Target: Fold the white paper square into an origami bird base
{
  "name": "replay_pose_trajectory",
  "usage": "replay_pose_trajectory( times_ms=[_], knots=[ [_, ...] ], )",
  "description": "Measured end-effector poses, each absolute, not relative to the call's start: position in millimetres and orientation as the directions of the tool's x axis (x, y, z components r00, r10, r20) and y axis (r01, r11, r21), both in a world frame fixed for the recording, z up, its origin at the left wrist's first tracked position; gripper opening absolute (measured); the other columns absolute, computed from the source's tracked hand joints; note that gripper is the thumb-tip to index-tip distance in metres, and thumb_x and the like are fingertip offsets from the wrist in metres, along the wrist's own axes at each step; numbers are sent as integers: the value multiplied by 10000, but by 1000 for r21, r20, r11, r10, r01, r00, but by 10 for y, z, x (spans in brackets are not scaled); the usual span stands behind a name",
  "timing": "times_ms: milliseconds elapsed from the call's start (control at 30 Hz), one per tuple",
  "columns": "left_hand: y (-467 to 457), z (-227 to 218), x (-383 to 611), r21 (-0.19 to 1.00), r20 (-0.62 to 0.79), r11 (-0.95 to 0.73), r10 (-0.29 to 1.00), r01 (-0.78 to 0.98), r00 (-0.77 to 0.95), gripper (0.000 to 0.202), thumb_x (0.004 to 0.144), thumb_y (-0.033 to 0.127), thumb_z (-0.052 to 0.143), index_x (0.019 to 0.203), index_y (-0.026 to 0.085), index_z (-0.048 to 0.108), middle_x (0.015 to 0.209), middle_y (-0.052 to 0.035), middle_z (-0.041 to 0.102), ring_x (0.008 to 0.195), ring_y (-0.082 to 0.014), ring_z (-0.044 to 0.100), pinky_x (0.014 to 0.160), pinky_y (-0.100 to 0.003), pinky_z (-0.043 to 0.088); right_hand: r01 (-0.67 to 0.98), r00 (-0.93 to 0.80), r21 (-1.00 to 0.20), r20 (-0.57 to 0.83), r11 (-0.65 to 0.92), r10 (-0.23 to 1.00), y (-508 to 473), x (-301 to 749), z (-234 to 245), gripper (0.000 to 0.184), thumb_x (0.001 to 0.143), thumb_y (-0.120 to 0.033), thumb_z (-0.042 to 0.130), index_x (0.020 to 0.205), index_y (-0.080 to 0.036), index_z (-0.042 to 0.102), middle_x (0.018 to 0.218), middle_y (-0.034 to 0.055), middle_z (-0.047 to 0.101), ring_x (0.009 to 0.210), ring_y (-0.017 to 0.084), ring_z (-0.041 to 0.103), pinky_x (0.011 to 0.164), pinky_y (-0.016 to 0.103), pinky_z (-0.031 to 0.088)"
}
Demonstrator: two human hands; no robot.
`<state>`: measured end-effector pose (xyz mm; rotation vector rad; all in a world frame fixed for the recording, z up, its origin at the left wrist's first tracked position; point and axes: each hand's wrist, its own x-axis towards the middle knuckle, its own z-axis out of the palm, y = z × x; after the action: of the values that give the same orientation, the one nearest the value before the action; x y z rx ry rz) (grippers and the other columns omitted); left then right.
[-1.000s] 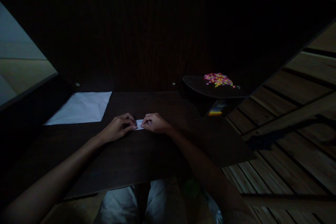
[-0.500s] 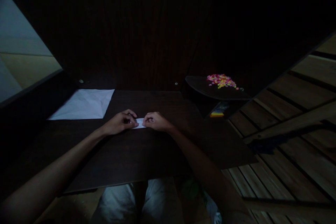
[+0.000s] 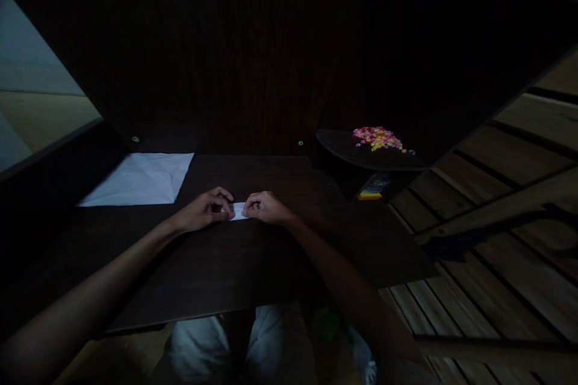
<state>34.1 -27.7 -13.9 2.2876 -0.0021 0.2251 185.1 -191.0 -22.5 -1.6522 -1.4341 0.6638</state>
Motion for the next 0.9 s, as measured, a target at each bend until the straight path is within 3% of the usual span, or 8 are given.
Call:
replay_pose_trajectory(
  times_ms=[733,900],
  knots=[
    [-359,-123,341,686,202,-725,102,-66,974,53,701,197,658,657,169,661,998,-55,584,823,-158,589,719,-273,471,563,282,-826,151,-36,948,-1896,1773,-190,13,658,-137,688,646,-135,681,625,-26,545,558,82,456,529,201,346],
    [-367,-112,327,682,197,-729,103,-61,975,64,709,204,655,658,166,662,996,-58,581,779,-152,582,700,-278,464,502,347,-858,81,-112,934,-1875,1775,-237,66,635,-169,720,659,-130,673,584,-37,534,535,76,441,495,192,325]
  ],
)
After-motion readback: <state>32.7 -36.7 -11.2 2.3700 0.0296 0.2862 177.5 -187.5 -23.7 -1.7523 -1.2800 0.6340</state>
